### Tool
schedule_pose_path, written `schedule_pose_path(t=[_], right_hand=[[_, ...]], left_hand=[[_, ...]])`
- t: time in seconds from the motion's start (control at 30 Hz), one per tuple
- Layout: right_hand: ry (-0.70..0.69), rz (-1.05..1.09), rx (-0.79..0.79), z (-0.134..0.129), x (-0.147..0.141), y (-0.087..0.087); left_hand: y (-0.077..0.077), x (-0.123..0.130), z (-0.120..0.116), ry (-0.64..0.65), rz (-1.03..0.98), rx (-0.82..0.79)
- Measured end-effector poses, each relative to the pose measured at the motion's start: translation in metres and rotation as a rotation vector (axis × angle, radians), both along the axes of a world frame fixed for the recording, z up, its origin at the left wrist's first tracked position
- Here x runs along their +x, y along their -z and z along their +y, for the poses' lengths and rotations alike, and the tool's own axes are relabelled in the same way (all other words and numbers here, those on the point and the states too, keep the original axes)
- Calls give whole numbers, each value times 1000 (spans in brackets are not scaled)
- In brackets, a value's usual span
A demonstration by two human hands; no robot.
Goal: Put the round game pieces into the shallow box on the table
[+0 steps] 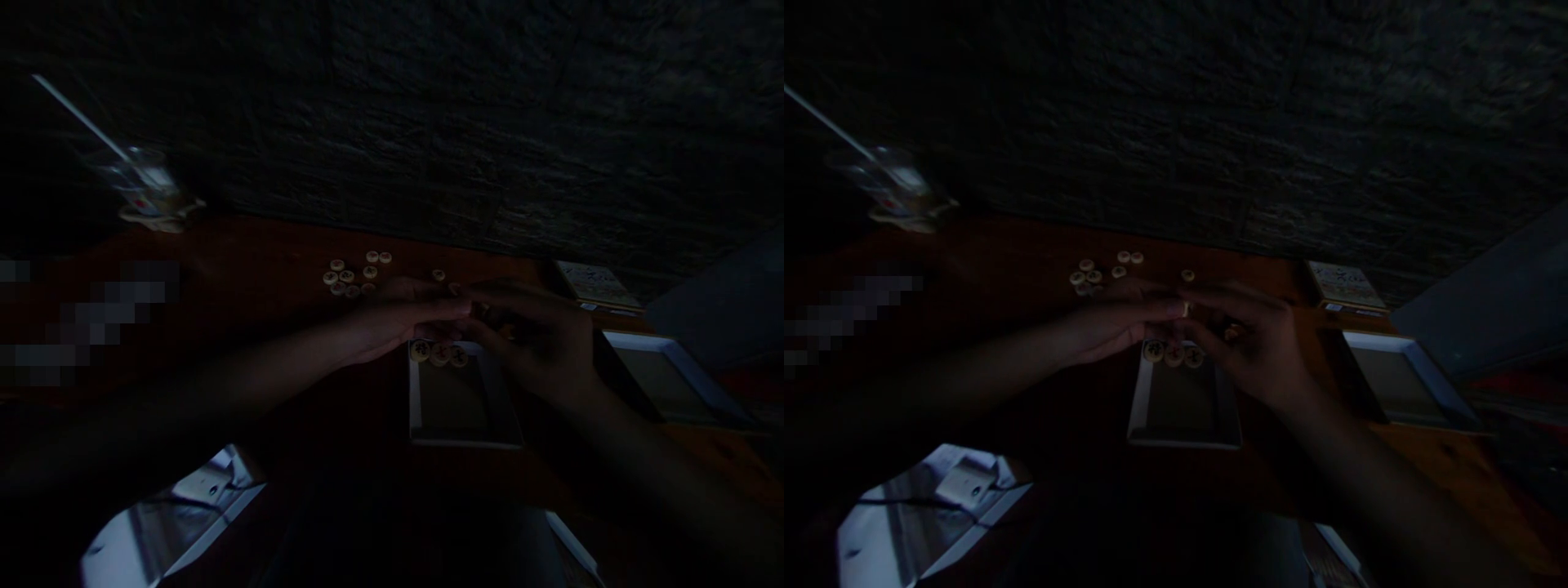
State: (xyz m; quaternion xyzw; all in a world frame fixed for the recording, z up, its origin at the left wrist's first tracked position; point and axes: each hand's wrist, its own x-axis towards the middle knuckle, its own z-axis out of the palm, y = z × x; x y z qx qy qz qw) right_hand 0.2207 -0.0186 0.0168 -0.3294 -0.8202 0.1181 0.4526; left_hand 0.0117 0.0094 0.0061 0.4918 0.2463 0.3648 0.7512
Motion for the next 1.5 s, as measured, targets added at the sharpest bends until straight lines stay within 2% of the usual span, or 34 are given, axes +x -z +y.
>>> schedule_pose_path(t=[0.33,0.73,0.93,1.13,1.37,1.5], right_hand=[[1,-12,0,1,1,2],[-7,10,-11,1,0,1],[29,-9,-23,1,0,3],[-10,11,-16,1,0,1],[6,-11,22,1,0,0],[2,-2,15,1,0,1]], left_hand=[[1,0,-1,-7,-9,51],[-1,1,-3,-53,-5,36],[1,0,-2,-29,-16,15],[-3,-1,-4,-41,5,47],[-1,0,-3,-33,-3,22],[-3,1,-4,-70,16,26]])
